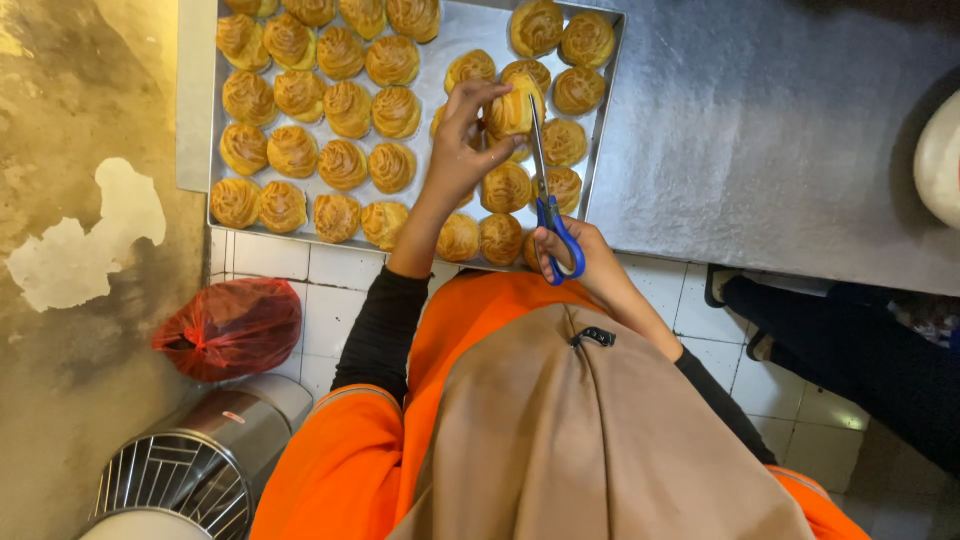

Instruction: Cutting open pastries using a pair of scissors on a metal tray.

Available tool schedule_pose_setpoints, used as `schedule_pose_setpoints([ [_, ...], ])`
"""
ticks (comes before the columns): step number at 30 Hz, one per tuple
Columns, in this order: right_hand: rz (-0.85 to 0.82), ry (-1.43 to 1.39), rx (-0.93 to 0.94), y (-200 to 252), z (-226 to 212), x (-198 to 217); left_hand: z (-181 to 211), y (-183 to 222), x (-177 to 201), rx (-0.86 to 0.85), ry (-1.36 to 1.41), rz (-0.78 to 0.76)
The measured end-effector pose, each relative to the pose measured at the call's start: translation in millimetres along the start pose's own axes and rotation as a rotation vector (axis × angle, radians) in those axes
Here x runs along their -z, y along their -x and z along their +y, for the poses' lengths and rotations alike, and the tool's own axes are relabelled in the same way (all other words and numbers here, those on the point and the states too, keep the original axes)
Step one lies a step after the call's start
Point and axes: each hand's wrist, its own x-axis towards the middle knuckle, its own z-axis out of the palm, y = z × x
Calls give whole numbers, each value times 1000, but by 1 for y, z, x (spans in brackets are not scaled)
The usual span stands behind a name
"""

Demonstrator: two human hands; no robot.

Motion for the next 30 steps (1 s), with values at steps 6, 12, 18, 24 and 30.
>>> schedule_pose_setpoints([
  [6, 92, -3, -56, -4, 21, 18, -78, -77, 9, -13, -414, 114],
  [12, 115, -84, -68, 10, 24, 26, -201, -125, 14, -29, -947, -19],
  [18, 189, -101, -74, 20, 18, 31, -196, -143, 54, 249, -1321, -43],
  [24, 222, 90, -107, 13, 21, 39, -229, -150, 83, 260, -1378, -72],
  [30, 137, 76, 19, -12, 66, 54, -149, -126, 82, -18, -1013, 126],
])
